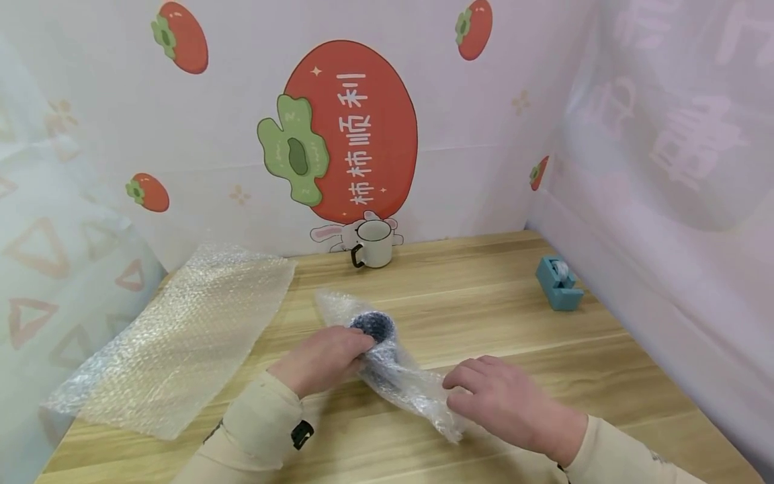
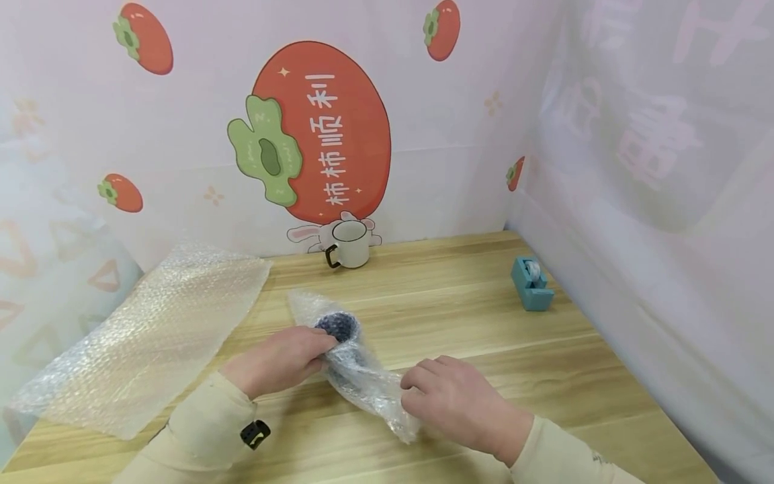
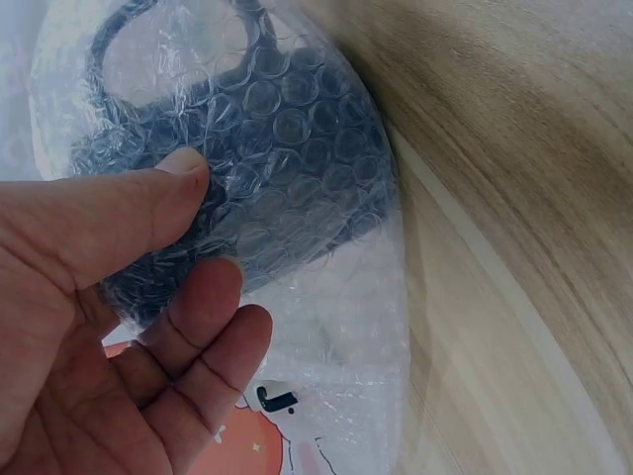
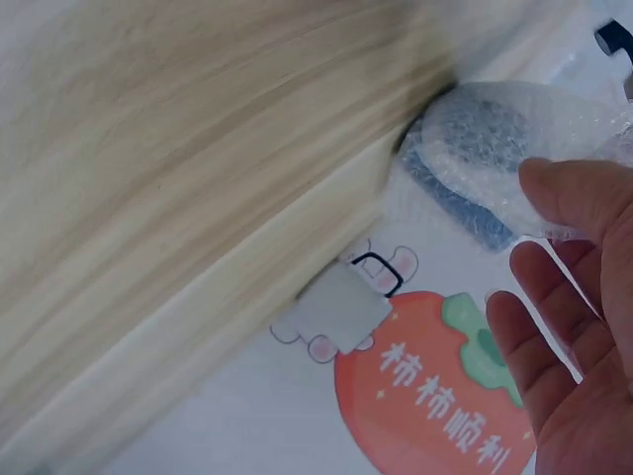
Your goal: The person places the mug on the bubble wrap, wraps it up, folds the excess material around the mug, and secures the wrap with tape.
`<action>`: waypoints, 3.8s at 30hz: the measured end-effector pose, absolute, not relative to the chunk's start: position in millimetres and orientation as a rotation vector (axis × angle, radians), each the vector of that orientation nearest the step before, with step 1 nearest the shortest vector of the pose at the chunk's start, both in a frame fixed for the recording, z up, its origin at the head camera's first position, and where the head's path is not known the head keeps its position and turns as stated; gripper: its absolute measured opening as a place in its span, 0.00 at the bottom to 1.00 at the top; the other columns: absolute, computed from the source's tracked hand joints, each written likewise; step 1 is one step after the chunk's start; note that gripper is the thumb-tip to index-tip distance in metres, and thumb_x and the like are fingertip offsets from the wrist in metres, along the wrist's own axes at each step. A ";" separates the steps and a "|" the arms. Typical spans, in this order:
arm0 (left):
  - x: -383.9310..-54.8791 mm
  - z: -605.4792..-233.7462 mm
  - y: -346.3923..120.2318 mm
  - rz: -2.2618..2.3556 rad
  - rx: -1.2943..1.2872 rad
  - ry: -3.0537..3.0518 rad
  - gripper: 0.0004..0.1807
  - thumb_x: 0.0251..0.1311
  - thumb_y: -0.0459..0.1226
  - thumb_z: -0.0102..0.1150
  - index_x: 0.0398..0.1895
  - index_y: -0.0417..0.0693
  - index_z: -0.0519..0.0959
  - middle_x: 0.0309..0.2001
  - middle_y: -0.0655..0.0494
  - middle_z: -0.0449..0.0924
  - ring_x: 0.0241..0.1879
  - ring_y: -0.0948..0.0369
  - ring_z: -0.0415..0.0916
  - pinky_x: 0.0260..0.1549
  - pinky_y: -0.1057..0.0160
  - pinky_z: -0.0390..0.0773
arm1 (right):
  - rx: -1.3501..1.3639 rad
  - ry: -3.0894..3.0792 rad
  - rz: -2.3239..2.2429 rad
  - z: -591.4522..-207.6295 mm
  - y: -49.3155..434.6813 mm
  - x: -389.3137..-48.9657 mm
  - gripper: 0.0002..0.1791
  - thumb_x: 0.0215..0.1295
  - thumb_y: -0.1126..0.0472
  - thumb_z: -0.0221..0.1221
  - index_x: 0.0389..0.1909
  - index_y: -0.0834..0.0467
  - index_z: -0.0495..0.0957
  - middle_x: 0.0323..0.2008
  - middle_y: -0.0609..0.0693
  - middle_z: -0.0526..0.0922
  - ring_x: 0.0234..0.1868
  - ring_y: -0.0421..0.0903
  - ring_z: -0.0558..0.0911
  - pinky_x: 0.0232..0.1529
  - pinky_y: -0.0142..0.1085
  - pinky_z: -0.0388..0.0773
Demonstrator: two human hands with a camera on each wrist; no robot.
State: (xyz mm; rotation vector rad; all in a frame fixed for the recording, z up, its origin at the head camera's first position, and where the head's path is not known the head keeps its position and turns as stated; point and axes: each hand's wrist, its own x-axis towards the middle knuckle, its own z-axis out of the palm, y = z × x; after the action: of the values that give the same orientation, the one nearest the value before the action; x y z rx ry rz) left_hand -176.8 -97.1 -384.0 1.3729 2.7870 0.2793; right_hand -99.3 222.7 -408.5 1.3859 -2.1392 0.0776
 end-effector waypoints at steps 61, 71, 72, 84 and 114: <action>-117.2 -386.8 -92.9 0.369 1.360 3.379 0.27 0.55 0.27 0.67 0.62 0.36 0.78 0.56 0.41 0.82 0.44 0.52 0.85 0.42 0.57 0.87 | 0.672 -2.995 1.131 -384.4 133.2 -159.3 0.06 0.59 0.56 0.61 0.24 0.49 0.77 0.55 0.55 0.79 0.55 0.45 0.75 0.52 0.39 0.76; -87.4 -409.3 -59.2 -0.091 1.535 3.620 0.34 0.48 0.49 0.80 0.51 0.31 0.84 0.48 0.42 0.88 0.47 0.52 0.85 0.49 0.62 0.85 | 0.598 -2.972 1.150 -390.8 129.0 -156.2 0.07 0.58 0.57 0.64 0.24 0.51 0.77 0.49 0.55 0.79 0.51 0.46 0.76 0.49 0.39 0.77; -87.5 -411.6 -58.2 -0.114 1.524 3.642 0.29 0.55 0.47 0.75 0.51 0.31 0.84 0.47 0.42 0.88 0.46 0.52 0.86 0.49 0.62 0.85 | 0.589 -2.971 1.164 -390.9 128.7 -155.6 0.07 0.58 0.57 0.65 0.24 0.51 0.77 0.50 0.55 0.79 0.52 0.47 0.76 0.51 0.40 0.77; -89.9 -415.4 -50.2 -0.249 1.427 3.788 0.25 0.76 0.28 0.32 0.49 0.31 0.84 0.43 0.41 0.89 0.42 0.50 0.87 0.37 0.62 0.87 | 0.668 -2.832 1.333 -390.8 130.4 -150.6 0.09 0.65 0.60 0.67 0.27 0.55 0.78 0.36 0.48 0.79 0.38 0.41 0.78 0.38 0.33 0.80; -94.7 -405.8 -63.1 -0.130 1.498 3.675 0.22 0.74 0.25 0.34 0.50 0.33 0.83 0.44 0.42 0.86 0.44 0.51 0.85 0.42 0.63 0.86 | 0.460 -2.894 1.224 -379.5 116.8 -147.8 0.06 0.66 0.59 0.65 0.37 0.55 0.77 0.41 0.52 0.79 0.40 0.40 0.80 0.37 0.35 0.78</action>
State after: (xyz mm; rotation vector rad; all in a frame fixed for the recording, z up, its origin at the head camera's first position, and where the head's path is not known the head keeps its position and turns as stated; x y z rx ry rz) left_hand -94.7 -63.1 -405.8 1.4982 3.6750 -0.1297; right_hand -147.8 116.8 -379.5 0.4598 -2.8936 1.2244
